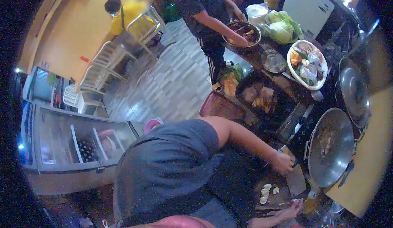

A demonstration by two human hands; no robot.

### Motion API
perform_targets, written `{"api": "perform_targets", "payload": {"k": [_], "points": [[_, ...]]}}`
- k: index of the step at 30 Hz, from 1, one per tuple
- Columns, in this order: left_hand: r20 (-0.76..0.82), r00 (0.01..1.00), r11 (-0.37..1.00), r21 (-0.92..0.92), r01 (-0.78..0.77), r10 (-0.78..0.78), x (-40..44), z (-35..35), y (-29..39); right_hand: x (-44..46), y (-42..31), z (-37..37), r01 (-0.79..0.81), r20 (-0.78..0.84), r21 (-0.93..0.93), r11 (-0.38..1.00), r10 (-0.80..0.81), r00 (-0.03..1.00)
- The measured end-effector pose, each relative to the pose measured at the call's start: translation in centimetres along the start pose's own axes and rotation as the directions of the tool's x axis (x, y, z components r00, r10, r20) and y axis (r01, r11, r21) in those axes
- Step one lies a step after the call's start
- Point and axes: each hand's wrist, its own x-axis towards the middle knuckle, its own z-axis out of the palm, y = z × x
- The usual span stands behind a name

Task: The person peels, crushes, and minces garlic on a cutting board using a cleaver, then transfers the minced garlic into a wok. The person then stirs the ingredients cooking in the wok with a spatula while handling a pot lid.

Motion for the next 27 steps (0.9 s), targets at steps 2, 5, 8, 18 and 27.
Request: {"api": "perform_targets", "payload": {"k": [2, 5, 8, 18, 27], "points": [[-0.089, 0.995, 0.998, 0.064, -0.028, 0.034, 0.4, -1.3, 0.3, -2.3, -1.9, 1.1, -0.015, 0.066, 0.116, 0.993, 0.007, 0.998], [-0.243, 0.968, 0.998, -0.035, 0.055, -0.062, -0.1, -7.5, 2.9, -4.6, -4.3, 4.3, -0.169, 0.196, 0.199, 0.965, 0.129, 0.972], [-0.138, 0.851, 0.627, -0.736, 0.254, -0.507, 0.9, -8.2, 6.1, -6.2, -4.9, 6.4, -0.133, 0.192, 0.056, 0.990, 0.120, 0.974], [0.198, 0.811, 0.238, -0.894, 0.380, -0.551, -0.1, -9.8, 6.9, -10.3, -5.8, 8.0, -0.192, 0.018, 0.219, 0.957, 0.193, 0.981], [0.141, 0.866, 0.365, -0.865, 0.343, -0.480, -0.2, -9.4, 6.5, -10.0, -3.2, 7.7, -0.149, 0.013, 0.249, 0.957, 0.150, 0.989]]}}
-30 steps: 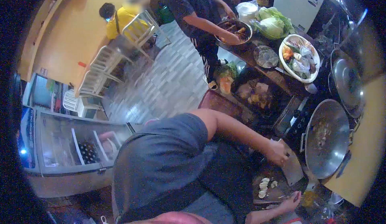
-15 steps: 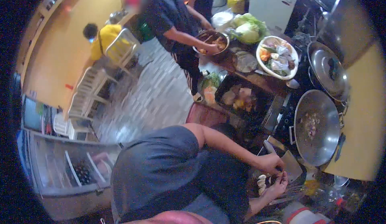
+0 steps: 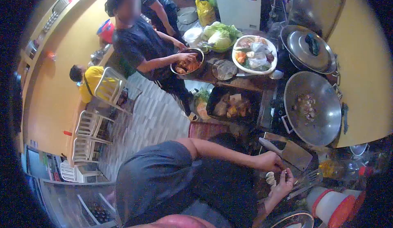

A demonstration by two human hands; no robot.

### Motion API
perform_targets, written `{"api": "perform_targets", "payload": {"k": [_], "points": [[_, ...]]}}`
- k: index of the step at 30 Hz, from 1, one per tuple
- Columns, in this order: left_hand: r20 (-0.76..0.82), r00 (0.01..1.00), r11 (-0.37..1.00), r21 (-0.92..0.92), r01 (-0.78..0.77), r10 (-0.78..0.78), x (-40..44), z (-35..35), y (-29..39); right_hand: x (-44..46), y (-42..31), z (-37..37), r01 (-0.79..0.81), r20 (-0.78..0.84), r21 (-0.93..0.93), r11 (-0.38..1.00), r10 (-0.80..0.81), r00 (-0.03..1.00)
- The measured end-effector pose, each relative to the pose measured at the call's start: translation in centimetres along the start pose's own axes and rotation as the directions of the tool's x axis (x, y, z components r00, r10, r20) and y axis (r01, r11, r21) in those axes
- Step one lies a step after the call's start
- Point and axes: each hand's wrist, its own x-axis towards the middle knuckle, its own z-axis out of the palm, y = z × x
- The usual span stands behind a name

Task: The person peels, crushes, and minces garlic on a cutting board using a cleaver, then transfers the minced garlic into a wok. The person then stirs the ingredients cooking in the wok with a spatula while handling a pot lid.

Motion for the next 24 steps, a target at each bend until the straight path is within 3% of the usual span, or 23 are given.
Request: {"api": "perform_targets", "payload": {"k": [7, 12, 19, 21, 24], "points": [[-0.009, 1.000, 0.998, 0.052, 0.022, -0.021, 0.2, 0.3, -0.2, -0.2, 1.0, 0.0, 0.054, 0.011, 0.002, 0.999, -0.054, 0.998], [-0.096, 0.991, 0.995, -0.051, 0.087, -0.091, -0.1, 0.6, 0.1, -0.3, 1.8, 0.3, 0.124, -0.038, 0.014, 0.992, -0.124, 0.992], [-0.082, 0.996, 0.997, -0.066, 0.031, -0.036, -0.2, 0.5, 0.3, -0.8, 1.9, 0.7, 0.158, -0.050, -0.058, 0.986, -0.161, 0.986], [-0.046, 0.998, 0.999, -0.002, 0.052, -0.052, -0.4, 0.3, 0.8, -0.9, 1.8, 0.9, 0.135, -0.130, -0.275, 0.952, -0.176, 0.976], [-0.109, 0.994, 0.998, 0.054, 0.021, -0.015, -0.3, 1.4, -0.3, -0.8, 1.8, 0.9, 0.128, -0.110, -0.340, 0.932, -0.174, 0.979]]}}
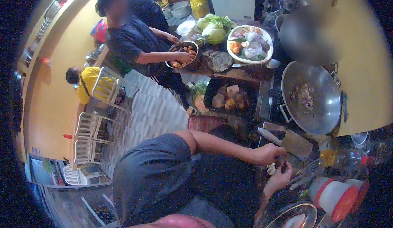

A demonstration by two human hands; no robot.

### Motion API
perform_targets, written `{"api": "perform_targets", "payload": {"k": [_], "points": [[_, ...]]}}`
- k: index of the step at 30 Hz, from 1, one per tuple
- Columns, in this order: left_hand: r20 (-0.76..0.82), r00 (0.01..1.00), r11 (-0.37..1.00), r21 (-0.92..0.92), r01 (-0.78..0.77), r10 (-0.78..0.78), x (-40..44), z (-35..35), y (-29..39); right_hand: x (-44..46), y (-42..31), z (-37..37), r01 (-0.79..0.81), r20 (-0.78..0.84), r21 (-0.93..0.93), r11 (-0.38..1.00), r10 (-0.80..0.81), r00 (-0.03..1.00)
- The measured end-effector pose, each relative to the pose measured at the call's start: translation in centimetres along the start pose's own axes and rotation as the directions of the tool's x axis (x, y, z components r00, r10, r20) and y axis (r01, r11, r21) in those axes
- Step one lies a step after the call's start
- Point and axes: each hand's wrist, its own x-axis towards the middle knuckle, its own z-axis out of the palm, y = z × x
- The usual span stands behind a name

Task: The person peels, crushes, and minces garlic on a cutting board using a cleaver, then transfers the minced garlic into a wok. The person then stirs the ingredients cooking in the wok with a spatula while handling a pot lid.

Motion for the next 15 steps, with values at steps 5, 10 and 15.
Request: {"api": "perform_targets", "payload": {"k": [5, 10, 15], "points": [[0.065, 0.993, 0.989, -0.101, 0.106, -0.100, 0.2, -0.2, 0.1, 0.1, 0.6, 0.5, 0.063, -0.038, 0.102, 0.993, -0.059, 0.997], [0.056, 0.993, 0.995, 0.029, 0.098, -0.100, 0.6, 0.8, -2.1, -0.9, -5.2, -0.3, -0.073, 0.081, -0.056, 0.996, 0.077, 0.994], [0.166, 0.933, 0.824, -0.438, 0.359, -0.319, 1.1, -0.9, -1.0, -0.4, -2.8, 0.0, -0.228, 0.175, 0.476, 0.849, 0.163, 0.971]]}}
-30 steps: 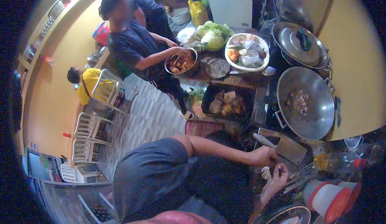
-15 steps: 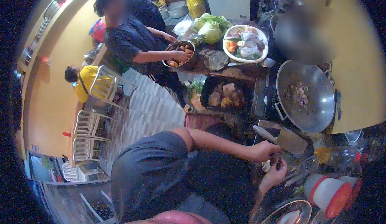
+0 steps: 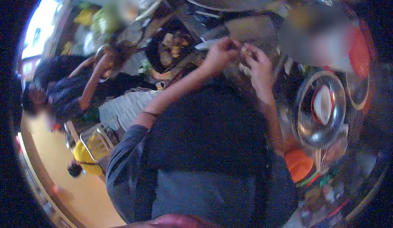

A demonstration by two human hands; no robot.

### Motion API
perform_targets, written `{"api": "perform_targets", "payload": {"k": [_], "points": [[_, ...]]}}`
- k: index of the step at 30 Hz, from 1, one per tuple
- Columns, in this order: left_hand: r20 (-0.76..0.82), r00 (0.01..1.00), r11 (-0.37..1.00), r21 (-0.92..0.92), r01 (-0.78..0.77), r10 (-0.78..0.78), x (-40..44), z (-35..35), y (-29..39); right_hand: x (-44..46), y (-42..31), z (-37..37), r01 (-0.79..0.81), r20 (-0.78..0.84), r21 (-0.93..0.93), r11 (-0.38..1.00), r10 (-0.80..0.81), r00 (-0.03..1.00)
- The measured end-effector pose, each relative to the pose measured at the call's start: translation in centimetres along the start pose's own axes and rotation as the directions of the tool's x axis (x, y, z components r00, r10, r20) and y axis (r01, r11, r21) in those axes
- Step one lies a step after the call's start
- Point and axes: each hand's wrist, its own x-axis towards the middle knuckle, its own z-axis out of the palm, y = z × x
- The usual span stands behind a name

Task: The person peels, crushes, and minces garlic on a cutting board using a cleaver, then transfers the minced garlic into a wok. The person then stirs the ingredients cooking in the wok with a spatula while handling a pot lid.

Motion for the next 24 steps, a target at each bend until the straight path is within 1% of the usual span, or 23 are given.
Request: {"api": "perform_targets", "payload": {"k": [1, 2, 4, 5, 6, 7, 8, 9, 11, 13, 14, 15, 17, 18, 20, 21, 22, 23, 24], "points": [[0.049, 0.998, 0.989, -0.143, -0.020, 0.027, -0.3, -0.3, 0.4, 0.2, 0.2, -0.1, -0.079, 0.015, 0.172, 0.982, 0.078, 0.997], [0.057, 0.998, 0.981, -0.195, 0.013, -0.002, -0.5, -0.1, 0.9, 0.4, 0.5, -0.6, -0.081, -0.024, 0.174, 0.981, 0.086, 0.996], [0.044, 0.999, 0.999, -0.040, -0.018, 0.020, -0.8, 0.1, 0.4, -0.1, 0.7, -0.9, -0.041, 0.001, 0.192, 0.980, 0.042, 0.999], [0.053, 0.999, 0.999, -0.037, -0.011, 0.013, -0.8, 0.1, 0.3, -0.3, 0.5, -0.7, -0.014, -0.059, 0.155, 0.988, 0.024, 0.998], [0.042, 0.998, 0.988, 0.140, -0.057, 0.052, -1.1, 0.2, 0.9, -0.4, 0.4, -0.5, -0.015, -0.065, 0.159, 0.987, 0.026, 0.998], [0.035, 0.995, 0.945, 0.312, -0.099, 0.092, -1.4, 0.4, 1.3, -0.5, 0.4, -0.5, 0.033, -0.095, 0.046, 0.998, -0.028, 0.995], [0.037, 0.995, 0.945, 0.312, -0.096, 0.089, -1.5, 0.4, 1.4, -0.6, 0.3, -0.4, 0.077, -0.116, -0.070, 0.995, -0.084, 0.990], [0.044, 0.996, 0.935, 0.343, -0.093, 0.083, -1.5, 0.4, 1.5, -0.7, 0.2, -0.1, 0.075, -0.117, -0.070, 0.995, -0.082, 0.990], [0.051, 0.996, 0.924, 0.372, -0.090, 0.076, -1.5, 0.5, 1.7, -1.0, -0.2, 0.4, 0.126, -0.169, -0.127, 0.984, -0.147, 0.975], [0.060, 0.989, 0.901, 0.406, -0.150, 0.137, -1.7, 0.6, 1.9, -1.0, -0.6, 0.6, 0.121, -0.168, -0.158, 0.980, -0.148, 0.975], [0.060, 0.989, 0.902, 0.406, -0.147, 0.135, -1.8, 0.6, 2.1, -1.1, -0.7, 0.6, 0.116, -0.167, -0.189, 0.975, -0.148, 0.975], [0.041, 0.991, 0.899, 0.417, -0.131, 0.125, -1.8, 0.6, 2.3, -1.0, -0.5, 0.4, 0.114, -0.168, -0.190, 0.975, -0.146, 0.975], [0.024, 0.993, 0.897, 0.428, -0.114, 0.115, -1.8, 0.5, 2.2, -0.6, 0.1, -0.2, 0.110, -0.081, -0.172, 0.979, -0.126, 0.989], [0.011, 0.992, 0.900, 0.419, -0.117, 0.124, -1.6, 0.5, 1.9, -0.5, 0.3, -0.2, 0.107, -0.084, -0.173, 0.979, -0.123, 0.989], [-0.001, 0.991, 0.905, 0.408, -0.120, 0.132, -1.6, 0.5, 1.6, -0.4, 0.6, -0.3, 0.170, -0.081, -0.185, 0.968, -0.187, 0.979], [0.012, 0.983, 0.897, 0.407, -0.171, 0.182, -1.7, 0.6, 1.6, -0.5, 0.6, -0.3, 0.168, -0.082, -0.186, 0.968, -0.186, 0.979], [0.025, 0.972, 0.887, 0.406, -0.222, 0.232, -1.7, 0.6, 1.6, -0.6, 0.5, -0.1, 0.162, -0.100, -0.235, 0.958, -0.190, 0.977], [0.025, 0.973, 0.887, 0.405, -0.221, 0.231, -1.7, 0.6, 1.5, -0.6, 0.4, 0.0, 0.156, -0.117, -0.283, 0.946, -0.195, 0.974], [0.035, 0.958, 0.827, 0.495, -0.265, 0.286, -1.6, 0.5, 1.5, -0.7, 0.3, 0.0, 0.154, -0.117, -0.284, 0.946, -0.194, 0.974]]}}
